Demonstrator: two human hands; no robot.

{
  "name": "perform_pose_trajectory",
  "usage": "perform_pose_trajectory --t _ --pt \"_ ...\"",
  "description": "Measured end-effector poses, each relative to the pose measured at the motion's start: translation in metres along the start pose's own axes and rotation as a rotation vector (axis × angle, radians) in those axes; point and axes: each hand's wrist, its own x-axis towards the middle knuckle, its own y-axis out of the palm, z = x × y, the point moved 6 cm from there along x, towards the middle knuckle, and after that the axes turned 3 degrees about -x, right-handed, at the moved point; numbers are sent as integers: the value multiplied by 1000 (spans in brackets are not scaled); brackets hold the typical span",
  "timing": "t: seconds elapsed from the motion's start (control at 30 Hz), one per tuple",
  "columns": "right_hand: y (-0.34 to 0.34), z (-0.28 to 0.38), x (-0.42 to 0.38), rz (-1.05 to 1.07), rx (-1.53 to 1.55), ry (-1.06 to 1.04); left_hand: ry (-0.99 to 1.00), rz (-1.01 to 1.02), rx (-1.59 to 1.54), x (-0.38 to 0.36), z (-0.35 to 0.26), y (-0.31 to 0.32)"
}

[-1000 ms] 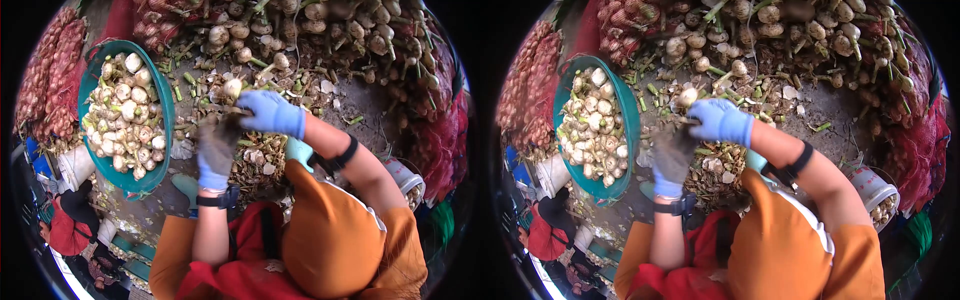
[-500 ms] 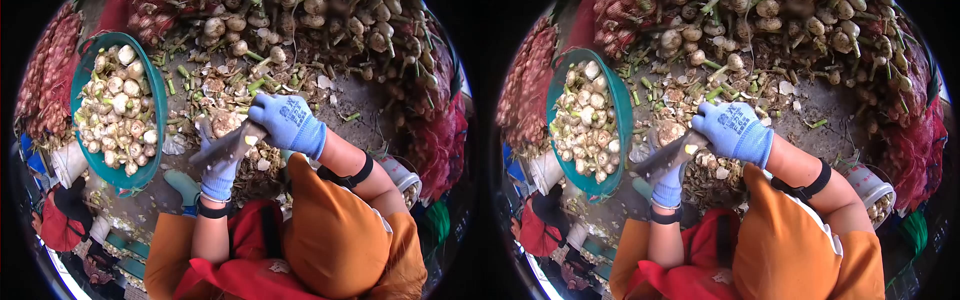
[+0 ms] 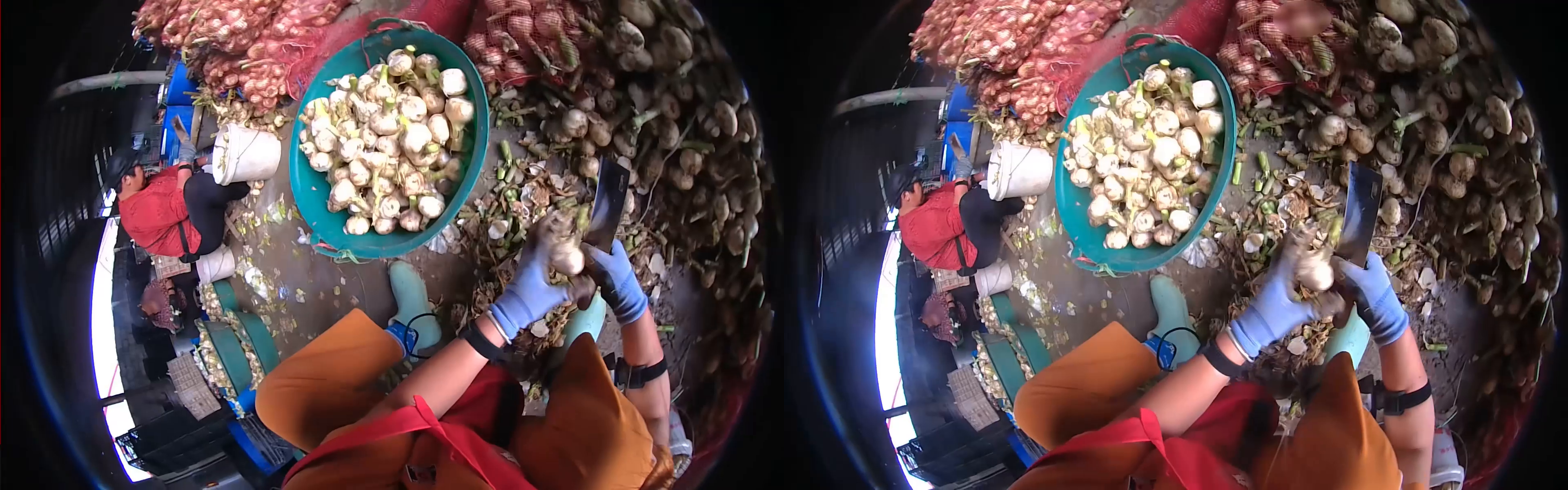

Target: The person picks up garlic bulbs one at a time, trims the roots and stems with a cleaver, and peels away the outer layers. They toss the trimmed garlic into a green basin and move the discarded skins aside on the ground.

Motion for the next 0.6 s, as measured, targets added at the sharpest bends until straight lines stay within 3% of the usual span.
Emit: perform_pose_trajectory --t 0.07,0.1,0.13,0.2,0.23,0.27,0.3,0.37,0.4,0.43,0.53,0.6 --pt "14 32 -15 22 -357 -49 -599 -23 -984 -19 53 17" --pt "31 59 -20 52 -698 -439 -703 -165 -1197 -28 52 10" --pt "40 76 -22 9 -1043 -536 -594 -84 -995 -28 55 8" --pt "6 36 10 93 -1278 -171 -627 -52 -737 -20 42 -18" --pt "-13 19 20 97 -1346 162 -478 -124 -902 -13 32 -41" --pt "-30 16 21 10 -1281 126 -323 -143 -1019 -2 22 -67" --pt "-46 19 27 -85 -1195 -46 -502 -348 -1262 2 17 -91" --pt "-46 16 24 -172 -1109 -328 -170 -36 -1915 14 -5 -130" --pt "-39 27 34 -186 -1121 -484 -66 -71 -1968 11 4 -132" --pt "-40 22 48 -93 -1222 -284 -209 -134 -1857 12 12 -118" --pt "-43 14 69 -98 -1318 -196 -656 -244 -1442 -4 59 -52" --pt "-34 27 53 -92 -1239 -169 -782 -194 -1321 -18 71 -10"
